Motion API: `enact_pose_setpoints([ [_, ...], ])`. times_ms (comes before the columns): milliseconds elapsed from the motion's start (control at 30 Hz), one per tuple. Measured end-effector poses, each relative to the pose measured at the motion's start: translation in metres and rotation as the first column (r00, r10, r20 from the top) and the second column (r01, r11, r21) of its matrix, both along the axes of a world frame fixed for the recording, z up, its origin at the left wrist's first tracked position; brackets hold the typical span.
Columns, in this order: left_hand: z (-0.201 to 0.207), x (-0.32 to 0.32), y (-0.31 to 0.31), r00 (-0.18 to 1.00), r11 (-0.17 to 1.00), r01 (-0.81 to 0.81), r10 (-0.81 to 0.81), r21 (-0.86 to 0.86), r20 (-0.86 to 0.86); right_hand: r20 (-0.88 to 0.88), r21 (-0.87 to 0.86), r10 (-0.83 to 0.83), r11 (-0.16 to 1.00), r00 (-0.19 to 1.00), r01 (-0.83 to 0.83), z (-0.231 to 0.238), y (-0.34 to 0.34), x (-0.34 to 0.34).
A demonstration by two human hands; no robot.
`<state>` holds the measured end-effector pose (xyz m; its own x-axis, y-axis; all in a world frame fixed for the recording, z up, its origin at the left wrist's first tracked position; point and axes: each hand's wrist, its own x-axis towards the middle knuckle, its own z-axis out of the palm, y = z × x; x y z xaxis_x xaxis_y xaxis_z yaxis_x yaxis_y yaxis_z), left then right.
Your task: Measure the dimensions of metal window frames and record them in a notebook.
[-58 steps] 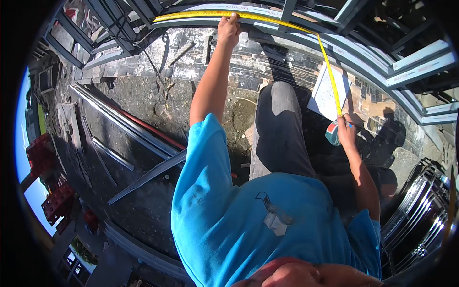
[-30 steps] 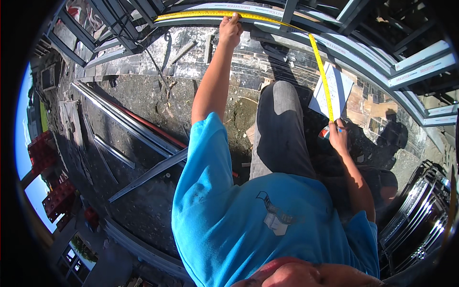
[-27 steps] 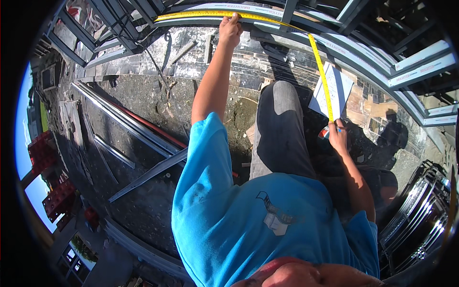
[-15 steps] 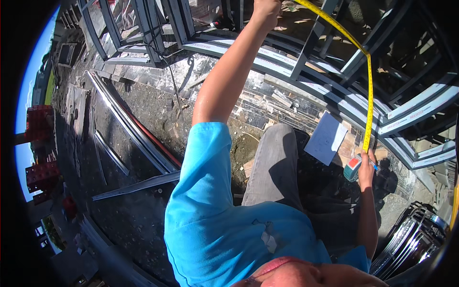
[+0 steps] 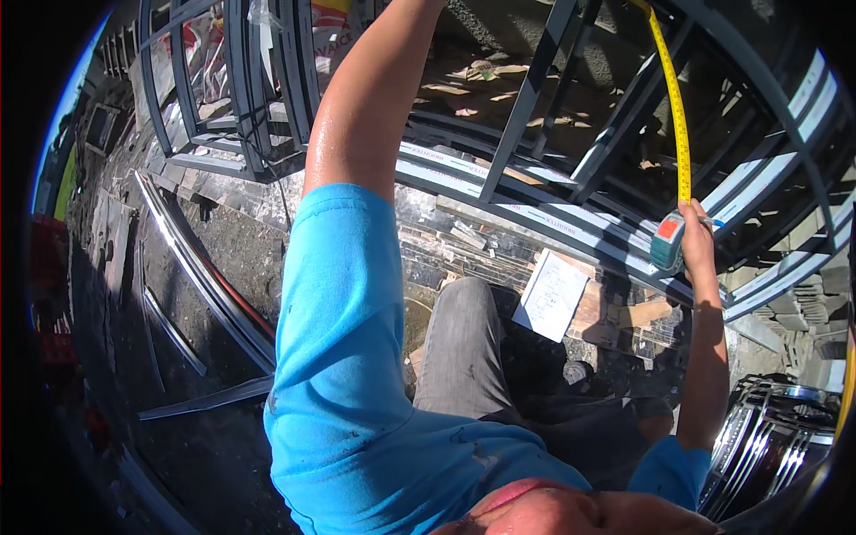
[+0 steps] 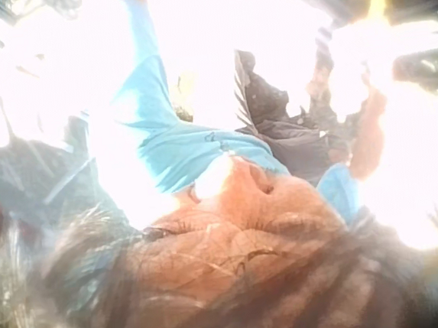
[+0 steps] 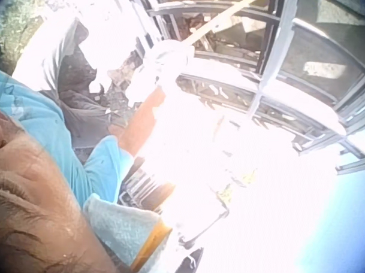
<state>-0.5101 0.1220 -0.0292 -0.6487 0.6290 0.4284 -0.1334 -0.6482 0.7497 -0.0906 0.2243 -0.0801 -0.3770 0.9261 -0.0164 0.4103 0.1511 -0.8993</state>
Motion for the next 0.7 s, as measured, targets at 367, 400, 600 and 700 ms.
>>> enact_pose_setpoints([
  [367,0.009,0.024,0.031,0.999,0.999,0.033,-0.033,0.005,0.030,0.146,-0.028,0.111,0.994,0.983,-0.108,-0.019,0.022,0.020],
  [400,0.009,0.023,0.029,0.999,1.000,0.028,-0.029,0.004,0.031,0.165,-0.003,0.109,0.994,0.980,-0.111,-0.023,0.025,0.024],
  [600,0.008,0.008,0.012,0.999,1.000,-0.024,0.025,-0.014,0.035,0.199,-0.029,0.118,0.993,0.973,-0.115,-0.019,0.016,0.020],
  [700,0.008,0.002,0.006,0.998,0.999,-0.044,0.045,-0.028,0.031,0.190,-0.035,0.121,0.993,0.974,-0.117,-0.021,0.016,0.019],
])
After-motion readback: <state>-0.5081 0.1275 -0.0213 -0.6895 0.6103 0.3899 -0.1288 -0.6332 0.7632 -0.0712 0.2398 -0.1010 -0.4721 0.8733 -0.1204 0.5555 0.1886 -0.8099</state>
